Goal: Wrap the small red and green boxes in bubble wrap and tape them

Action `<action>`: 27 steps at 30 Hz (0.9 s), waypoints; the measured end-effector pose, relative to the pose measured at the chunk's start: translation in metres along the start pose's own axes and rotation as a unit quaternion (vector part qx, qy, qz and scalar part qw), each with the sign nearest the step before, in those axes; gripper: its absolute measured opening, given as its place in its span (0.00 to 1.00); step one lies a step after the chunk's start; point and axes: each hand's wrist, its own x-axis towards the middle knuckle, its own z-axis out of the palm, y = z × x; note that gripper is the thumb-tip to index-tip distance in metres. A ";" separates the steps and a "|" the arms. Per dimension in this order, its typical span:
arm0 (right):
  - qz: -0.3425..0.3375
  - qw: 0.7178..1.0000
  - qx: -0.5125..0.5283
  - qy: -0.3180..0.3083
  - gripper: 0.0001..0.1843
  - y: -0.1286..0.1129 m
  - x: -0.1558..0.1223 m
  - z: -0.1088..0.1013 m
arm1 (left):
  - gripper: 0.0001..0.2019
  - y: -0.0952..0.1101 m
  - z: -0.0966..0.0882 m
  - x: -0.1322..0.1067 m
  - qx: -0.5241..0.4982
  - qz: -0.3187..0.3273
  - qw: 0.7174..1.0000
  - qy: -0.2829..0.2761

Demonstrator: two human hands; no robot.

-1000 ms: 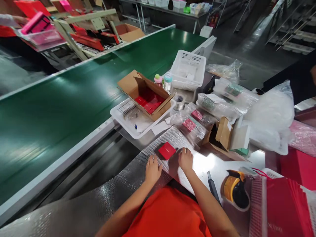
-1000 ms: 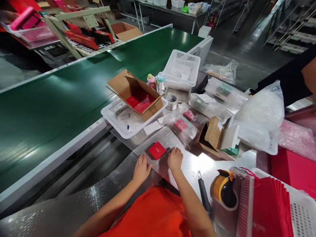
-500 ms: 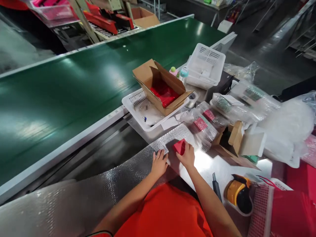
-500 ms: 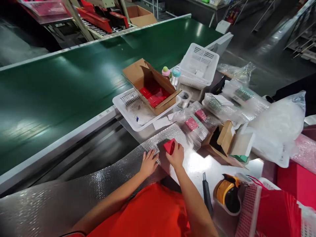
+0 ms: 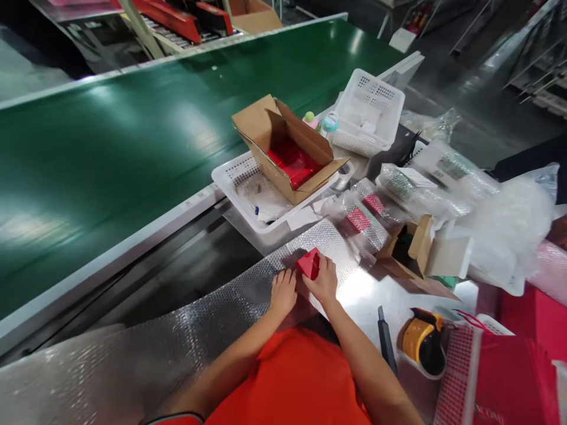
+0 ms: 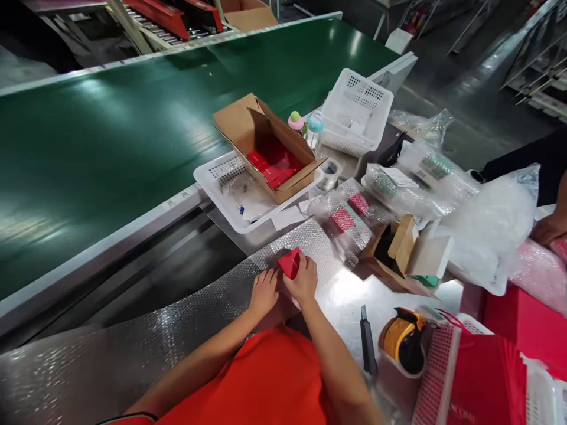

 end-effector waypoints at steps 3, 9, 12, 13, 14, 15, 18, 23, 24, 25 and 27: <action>-0.008 1.000 -0.006 -0.011 0.39 -0.005 -0.003 0.011 | 0.23 -0.011 0.006 0.002 -0.085 -0.037 0.995 0.038; -0.019 0.999 -0.040 -0.019 0.37 -0.006 -0.005 0.020 | 0.17 -0.014 -0.003 0.006 -0.095 -0.065 0.993 0.040; -0.022 0.998 -0.057 -0.019 0.38 -0.006 -0.007 0.022 | 0.17 -0.008 -0.013 0.001 -0.009 -0.052 0.999 0.000; -0.024 0.998 -0.057 -0.019 0.38 -0.007 -0.008 0.023 | 0.16 -0.006 -0.016 -0.001 0.012 -0.053 0.998 -0.009; -0.024 0.998 -0.056 -0.019 0.38 -0.007 -0.009 0.024 | 0.16 -0.005 -0.018 -0.002 0.026 -0.053 0.998 -0.015; -0.023 0.998 -0.053 -0.020 0.38 -0.008 -0.011 0.025 | 0.16 -0.004 -0.019 -0.003 0.033 -0.054 0.998 -0.019; -0.014 0.999 -0.039 -0.026 0.39 -0.009 -0.013 0.022 | 0.17 -0.005 -0.019 -0.005 0.016 -0.061 0.998 -0.007; 0.054 0.997 -0.058 0.018 0.30 0.013 0.010 -0.012 | 0.37 -0.001 -0.014 0.001 -0.081 -0.079 0.991 0.076; 0.090 0.991 -0.091 0.027 0.28 0.022 0.019 -0.022 | 0.43 0.003 -0.014 0.004 -0.094 -0.067 0.990 0.083; 0.127 0.983 -0.128 0.031 0.26 0.033 0.029 -0.032 | 0.48 0.007 -0.015 0.007 -0.100 -0.050 0.990 0.082; 0.185 0.965 -0.185 0.023 0.24 0.055 0.046 -0.049 | 0.57 0.019 -0.019 0.013 -0.091 -0.018 0.994 0.060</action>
